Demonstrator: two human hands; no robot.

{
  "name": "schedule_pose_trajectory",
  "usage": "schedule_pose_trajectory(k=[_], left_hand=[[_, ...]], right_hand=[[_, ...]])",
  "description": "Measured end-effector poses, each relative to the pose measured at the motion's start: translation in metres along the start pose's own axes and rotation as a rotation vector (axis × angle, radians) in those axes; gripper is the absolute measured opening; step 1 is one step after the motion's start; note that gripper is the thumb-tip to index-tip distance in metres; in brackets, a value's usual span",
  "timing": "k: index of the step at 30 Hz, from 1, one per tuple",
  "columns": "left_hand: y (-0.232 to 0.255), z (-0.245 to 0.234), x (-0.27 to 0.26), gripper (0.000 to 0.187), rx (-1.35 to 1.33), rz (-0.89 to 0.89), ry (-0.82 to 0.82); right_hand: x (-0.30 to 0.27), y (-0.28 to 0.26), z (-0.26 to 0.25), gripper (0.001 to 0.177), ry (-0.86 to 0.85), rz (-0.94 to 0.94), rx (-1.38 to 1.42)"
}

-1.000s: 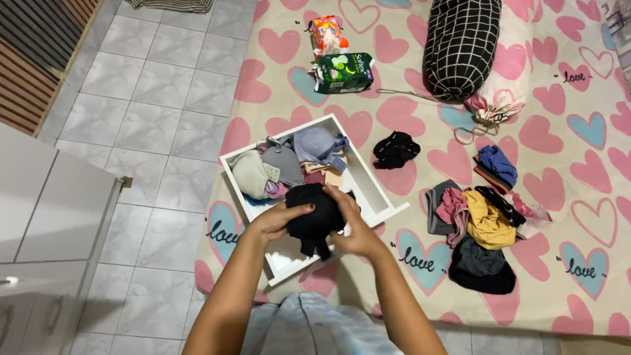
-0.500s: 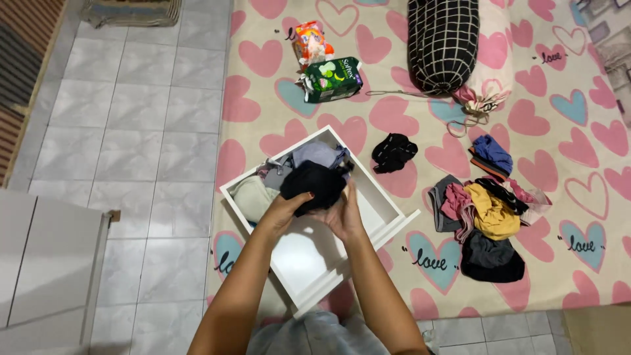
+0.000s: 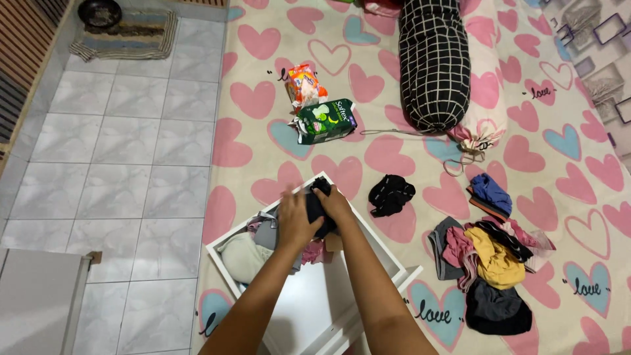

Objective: The person opens a white wardrobe and removes a drawer filled with folded undergarments. They place the drawer on the bed, empty its contents, then fold each item and place them back into the drawer in organized sections.

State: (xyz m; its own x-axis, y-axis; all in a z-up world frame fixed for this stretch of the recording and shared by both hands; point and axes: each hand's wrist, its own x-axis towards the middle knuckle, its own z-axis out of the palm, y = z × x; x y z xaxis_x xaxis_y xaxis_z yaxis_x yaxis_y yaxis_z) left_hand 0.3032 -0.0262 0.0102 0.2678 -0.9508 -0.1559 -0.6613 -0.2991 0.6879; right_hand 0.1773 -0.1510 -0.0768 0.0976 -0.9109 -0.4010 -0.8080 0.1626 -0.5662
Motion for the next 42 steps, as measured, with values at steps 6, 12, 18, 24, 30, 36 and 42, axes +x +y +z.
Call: schedule_pose_trajectory(k=[6,12,18,24,30,36,42], left_hand=[[-0.031,0.054,0.012,0.083,-0.024,0.139,-0.072],[-0.038,0.075,0.008,0.082,0.039,0.099,-0.02],[-0.038,0.093,0.005,0.083,0.161,0.125,0.064],[-0.043,0.099,0.008,0.081,0.221,0.118,0.108],[-0.018,0.077,0.003,0.08,0.313,0.108,0.09],[0.005,0.055,-0.001,0.082,0.255,0.085,0.055],[0.021,0.033,-0.008,0.087,0.151,0.141,0.115]], right_hand=[[-0.055,-0.048,-0.017,0.066,0.286,0.002,-0.224],[-0.048,0.002,0.027,0.038,0.316,-0.54,0.141],[0.019,0.04,0.047,0.04,-0.025,-0.225,0.273],[-0.001,0.028,0.025,0.031,0.192,-0.427,0.152],[0.028,0.085,-0.057,0.027,0.783,0.105,0.191],[0.082,0.213,-0.086,0.054,0.414,0.398,0.183],[0.077,0.245,-0.124,0.033,0.387,0.226,0.846]])
